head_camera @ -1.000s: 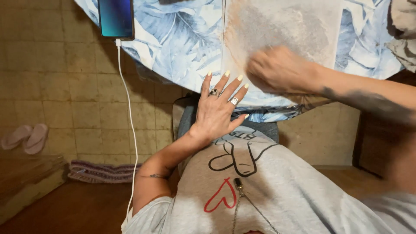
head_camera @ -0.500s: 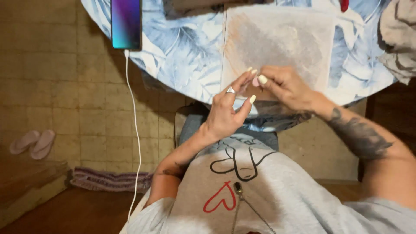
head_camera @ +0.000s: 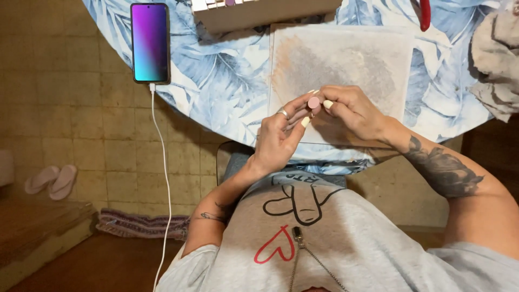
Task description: Sanding the edges of small mosaic tiles by rubbing them against a sheet of sandpaper on a table.
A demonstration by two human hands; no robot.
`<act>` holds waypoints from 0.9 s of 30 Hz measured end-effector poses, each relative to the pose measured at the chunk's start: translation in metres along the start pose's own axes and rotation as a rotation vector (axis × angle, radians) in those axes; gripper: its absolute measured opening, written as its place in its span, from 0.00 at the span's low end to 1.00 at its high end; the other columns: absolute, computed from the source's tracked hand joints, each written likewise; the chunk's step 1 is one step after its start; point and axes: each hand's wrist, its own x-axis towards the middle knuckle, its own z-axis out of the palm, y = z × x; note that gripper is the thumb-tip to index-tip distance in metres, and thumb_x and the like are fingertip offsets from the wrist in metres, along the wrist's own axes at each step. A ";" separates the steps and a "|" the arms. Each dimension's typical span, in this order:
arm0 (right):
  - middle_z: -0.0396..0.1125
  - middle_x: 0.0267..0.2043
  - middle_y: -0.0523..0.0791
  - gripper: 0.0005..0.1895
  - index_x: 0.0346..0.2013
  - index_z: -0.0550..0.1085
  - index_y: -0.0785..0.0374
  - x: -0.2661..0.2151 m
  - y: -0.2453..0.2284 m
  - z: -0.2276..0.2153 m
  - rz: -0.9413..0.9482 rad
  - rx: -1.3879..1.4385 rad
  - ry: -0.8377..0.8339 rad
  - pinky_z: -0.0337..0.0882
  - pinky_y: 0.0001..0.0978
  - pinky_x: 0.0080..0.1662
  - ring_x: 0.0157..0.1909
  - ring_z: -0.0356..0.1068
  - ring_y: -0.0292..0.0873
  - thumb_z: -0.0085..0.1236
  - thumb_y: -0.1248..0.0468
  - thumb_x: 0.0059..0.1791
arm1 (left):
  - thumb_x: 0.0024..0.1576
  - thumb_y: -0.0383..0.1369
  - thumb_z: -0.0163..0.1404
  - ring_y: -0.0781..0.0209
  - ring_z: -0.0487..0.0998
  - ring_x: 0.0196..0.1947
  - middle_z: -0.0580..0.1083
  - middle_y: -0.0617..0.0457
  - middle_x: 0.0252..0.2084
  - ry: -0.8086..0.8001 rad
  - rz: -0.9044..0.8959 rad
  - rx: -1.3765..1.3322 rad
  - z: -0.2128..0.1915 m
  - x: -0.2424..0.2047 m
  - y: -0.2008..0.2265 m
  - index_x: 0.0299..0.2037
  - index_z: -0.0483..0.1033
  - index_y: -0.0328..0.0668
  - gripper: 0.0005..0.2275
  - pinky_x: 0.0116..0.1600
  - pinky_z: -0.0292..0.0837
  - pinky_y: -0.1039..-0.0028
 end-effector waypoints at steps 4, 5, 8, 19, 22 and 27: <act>0.52 0.18 0.44 0.13 0.17 0.60 0.62 0.006 -0.011 -0.004 -0.008 -0.004 -0.004 0.59 0.30 0.29 0.22 0.55 0.40 0.36 0.66 0.47 | 0.51 0.17 0.38 0.48 0.66 0.49 0.65 0.35 0.48 -0.004 -0.014 0.000 0.000 0.005 0.000 0.52 0.60 0.28 0.17 0.50 0.67 0.67; 0.53 0.18 0.44 0.13 0.18 0.61 0.62 0.007 -0.012 -0.004 -0.014 -0.013 0.008 0.59 0.30 0.29 0.22 0.56 0.40 0.37 0.66 0.47 | 0.51 0.17 0.37 0.48 0.67 0.49 0.66 0.35 0.48 0.001 -0.019 -0.014 0.000 0.006 0.000 0.51 0.60 0.28 0.16 0.49 0.67 0.67; 0.55 0.18 0.44 0.12 0.19 0.63 0.63 0.006 -0.010 -0.004 -0.034 -0.045 0.051 0.59 0.28 0.28 0.21 0.57 0.40 0.39 0.67 0.47 | 0.52 0.18 0.36 0.47 0.67 0.48 0.66 0.34 0.47 -0.008 -0.023 -0.034 0.002 0.010 0.002 0.51 0.61 0.27 0.15 0.48 0.68 0.65; 0.58 0.30 0.49 0.14 0.37 0.67 0.67 0.003 -0.002 -0.011 -0.308 -0.586 0.325 0.65 0.33 0.30 0.27 0.61 0.47 0.54 0.60 0.43 | 0.54 0.26 0.39 0.55 0.63 0.53 0.60 0.41 0.54 -0.059 -0.195 -0.695 0.000 0.015 -0.022 0.56 0.51 0.29 0.20 0.57 0.60 0.69; 0.59 0.30 0.48 0.08 0.34 0.71 0.64 0.010 -0.009 -0.014 -0.325 -0.634 0.362 0.64 0.33 0.28 0.24 0.61 0.46 0.54 0.64 0.43 | 0.53 0.27 0.40 0.55 0.60 0.55 0.59 0.41 0.55 -0.098 -0.163 -0.660 0.001 0.020 -0.013 0.57 0.50 0.29 0.22 0.59 0.56 0.65; 0.60 0.27 0.44 0.04 0.29 0.72 0.64 0.030 -0.017 -0.027 -0.244 -0.326 0.350 0.63 0.24 0.27 0.22 0.60 0.37 0.57 0.68 0.41 | 0.50 0.28 0.43 0.53 0.57 0.56 0.57 0.39 0.56 -0.154 -0.123 -0.632 -0.005 0.031 -0.011 0.57 0.47 0.27 0.25 0.60 0.52 0.61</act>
